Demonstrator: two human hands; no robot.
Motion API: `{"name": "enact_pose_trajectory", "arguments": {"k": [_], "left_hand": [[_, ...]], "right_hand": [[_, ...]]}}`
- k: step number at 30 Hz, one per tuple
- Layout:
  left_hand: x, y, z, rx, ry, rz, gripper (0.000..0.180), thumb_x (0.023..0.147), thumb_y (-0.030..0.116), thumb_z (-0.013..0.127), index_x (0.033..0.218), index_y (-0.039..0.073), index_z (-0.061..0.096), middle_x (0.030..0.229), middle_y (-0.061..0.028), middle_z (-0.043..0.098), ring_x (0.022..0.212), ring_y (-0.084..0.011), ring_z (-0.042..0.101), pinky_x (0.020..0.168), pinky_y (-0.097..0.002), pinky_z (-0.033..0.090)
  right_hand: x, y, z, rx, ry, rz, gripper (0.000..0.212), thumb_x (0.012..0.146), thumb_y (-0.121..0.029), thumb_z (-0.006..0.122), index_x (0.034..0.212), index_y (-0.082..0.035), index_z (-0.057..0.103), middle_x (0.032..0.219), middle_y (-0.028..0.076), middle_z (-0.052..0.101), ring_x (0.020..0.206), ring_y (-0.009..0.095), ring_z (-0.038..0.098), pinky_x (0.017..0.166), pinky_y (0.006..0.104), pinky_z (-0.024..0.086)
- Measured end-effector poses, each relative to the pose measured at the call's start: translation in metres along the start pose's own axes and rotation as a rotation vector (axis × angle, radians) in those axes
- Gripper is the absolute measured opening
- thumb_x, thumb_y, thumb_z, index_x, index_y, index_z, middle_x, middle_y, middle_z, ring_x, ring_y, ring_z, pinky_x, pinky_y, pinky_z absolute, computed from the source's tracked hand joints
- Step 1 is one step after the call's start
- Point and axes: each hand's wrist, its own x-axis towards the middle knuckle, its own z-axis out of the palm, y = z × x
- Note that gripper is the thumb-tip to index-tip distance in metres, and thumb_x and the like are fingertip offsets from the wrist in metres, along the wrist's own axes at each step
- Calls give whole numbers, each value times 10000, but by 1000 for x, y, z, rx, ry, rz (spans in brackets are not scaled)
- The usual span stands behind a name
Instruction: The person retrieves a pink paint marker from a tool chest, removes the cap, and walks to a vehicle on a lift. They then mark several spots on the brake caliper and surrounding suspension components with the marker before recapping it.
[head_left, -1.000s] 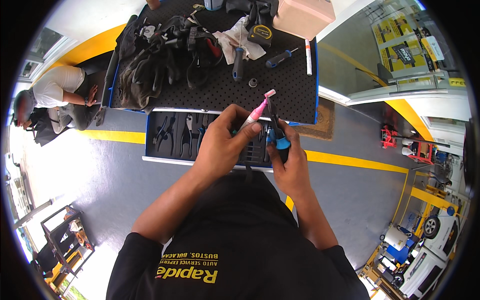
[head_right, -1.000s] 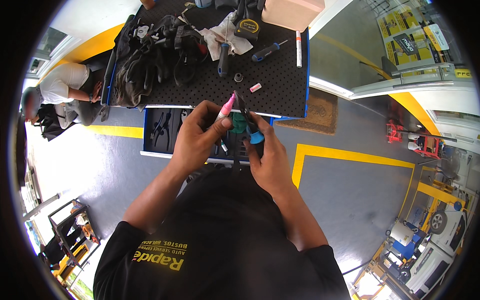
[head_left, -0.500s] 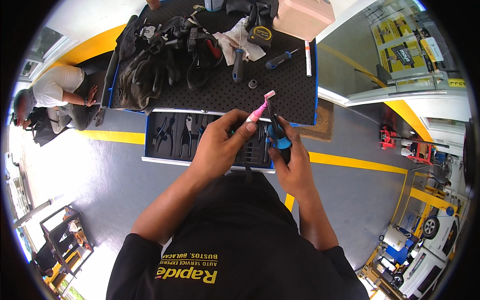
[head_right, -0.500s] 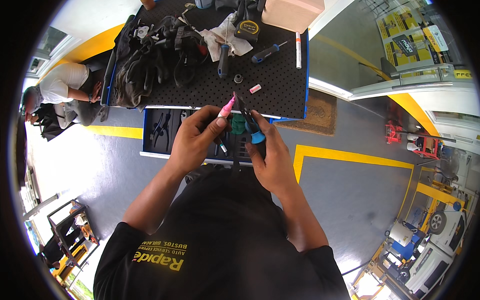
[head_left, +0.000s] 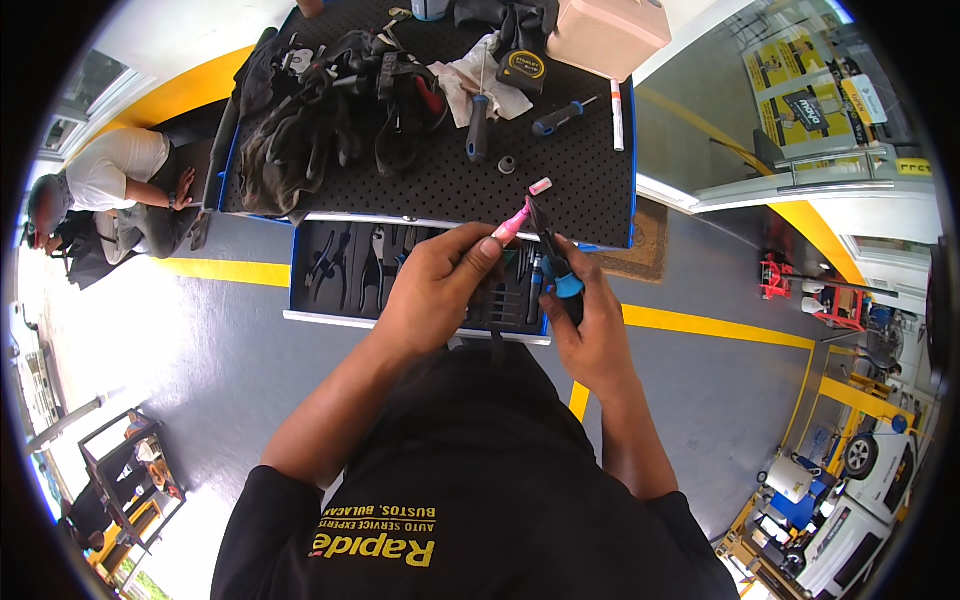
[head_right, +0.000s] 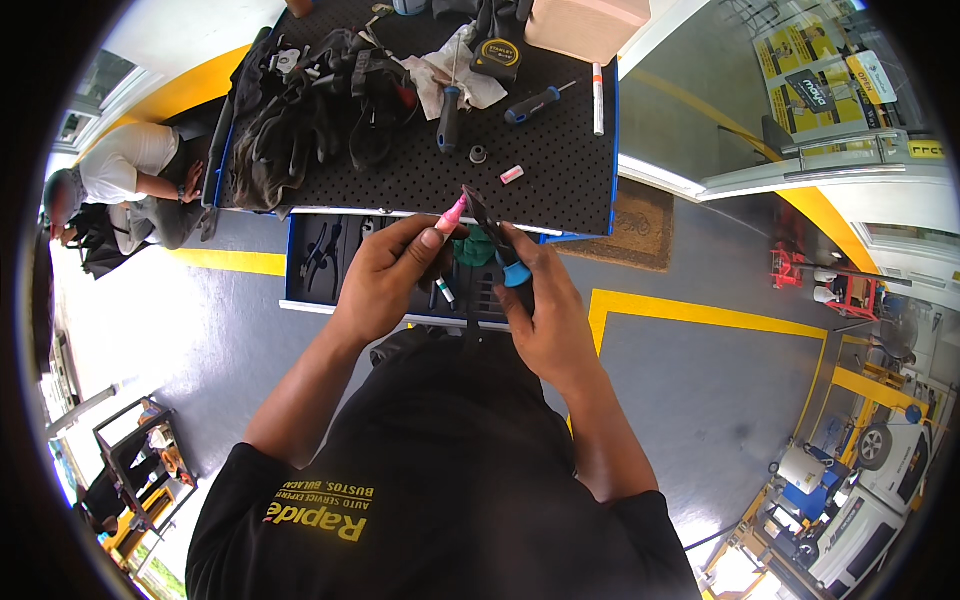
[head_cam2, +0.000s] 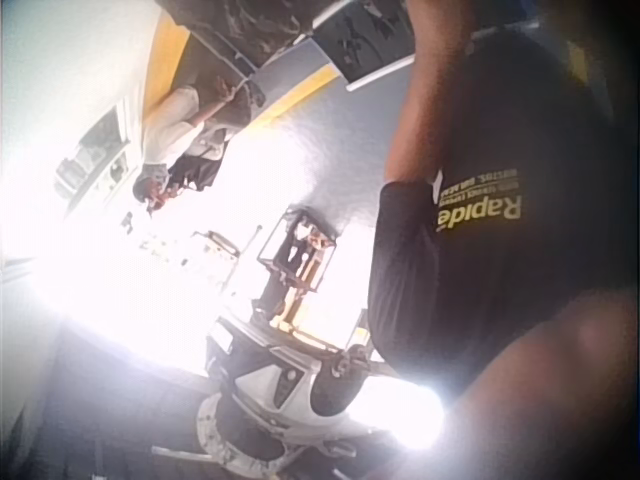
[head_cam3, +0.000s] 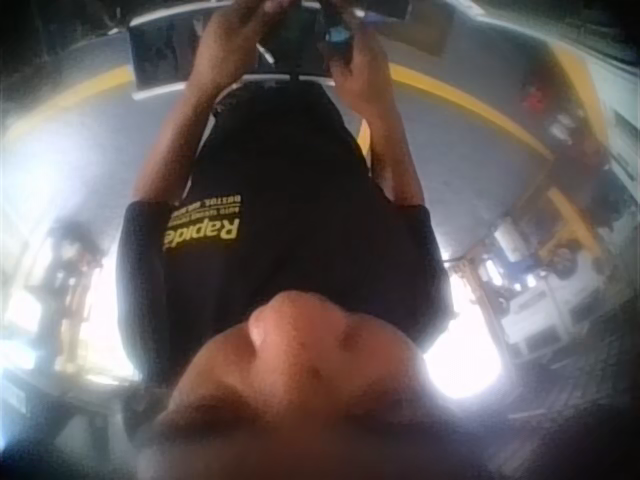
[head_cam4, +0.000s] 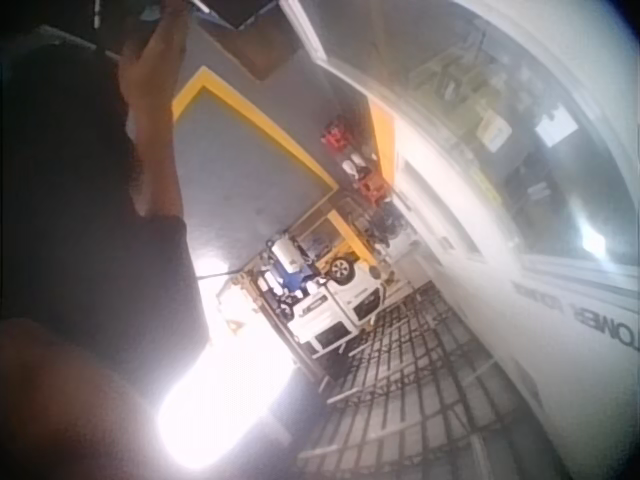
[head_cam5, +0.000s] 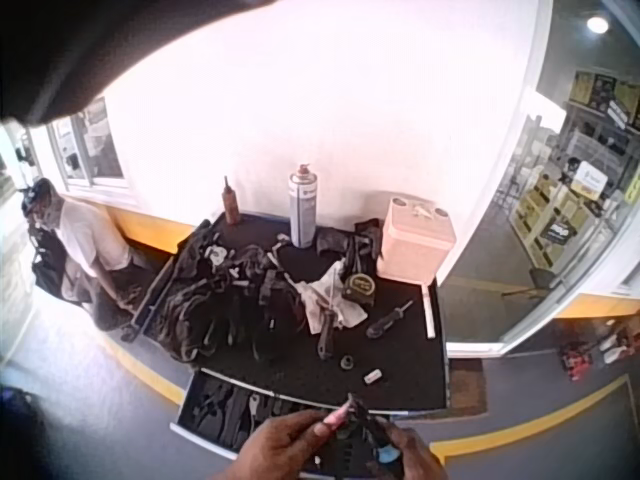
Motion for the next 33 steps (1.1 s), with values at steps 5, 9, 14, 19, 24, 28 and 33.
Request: {"name": "enact_pose_trajectory", "arguments": {"k": [5,9,14,19,24,28,33], "left_hand": [[-1,-2,0,-25,-15,34,411,1133,335,546,1247,-28,703,815,18,591,753,-64,491,680,-243,409],[-2,-3,-2,-105,-61,-16,420,1135,349,538,1259,-17,703,806,14,601,705,-55,491,644,-237,404],[-2,-5,-3,-191,-62,32,373,1141,370,511,1230,27,627,826,-20,662,672,-44,508,603,-217,401],[-1,-6,-7,-198,-97,46,347,1146,382,486,1197,49,569,869,-63,713,673,-50,536,592,-209,407],[-2,-5,-9,-177,-103,47,371,1149,378,479,1213,30,590,876,-66,721,681,-55,548,601,-216,419],[-5,0,-13,-171,-119,-16,338,1154,311,485,1252,19,625,889,-35,721,740,-67,550,681,-249,461],[-6,0,-15,-130,-115,-28,353,1151,321,494,1245,18,649,877,-26,722,730,-63,546,652,-241,451]], "right_hand": [[-2,-2,3,51,-6,35,621,968,9,682,1545,-104,479,1392,201,637,1266,439,637,1032,456,528],[-2,-4,3,77,-18,47,605,972,6,674,1537,-104,486,1400,197,641,1265,439,642,1039,458,524],[-2,-6,-5,96,-72,86,603,984,-32,676,1549,-105,479,1404,191,643,1275,425,640,1047,452,516],[-2,-7,-8,97,-82,63,600,993,-62,678,1556,-104,476,1394,192,646,1286,417,633,1062,453,503],[-2,-9,-8,82,-95,95,576,998,-72,677,1541,-96,487,1395,194,644,1289,424,628,1065,454,500],[-2,-10,-9,58,-96,50,563,999,-63,673,1530,-89,488,1395,198,642,1286,431,627,1059,458,503],[-4,-8,-8,46,-100,47,563,992,-31,668,1523,-85,488,1399,197,643,1278,430,631,1061,457,502]]}}
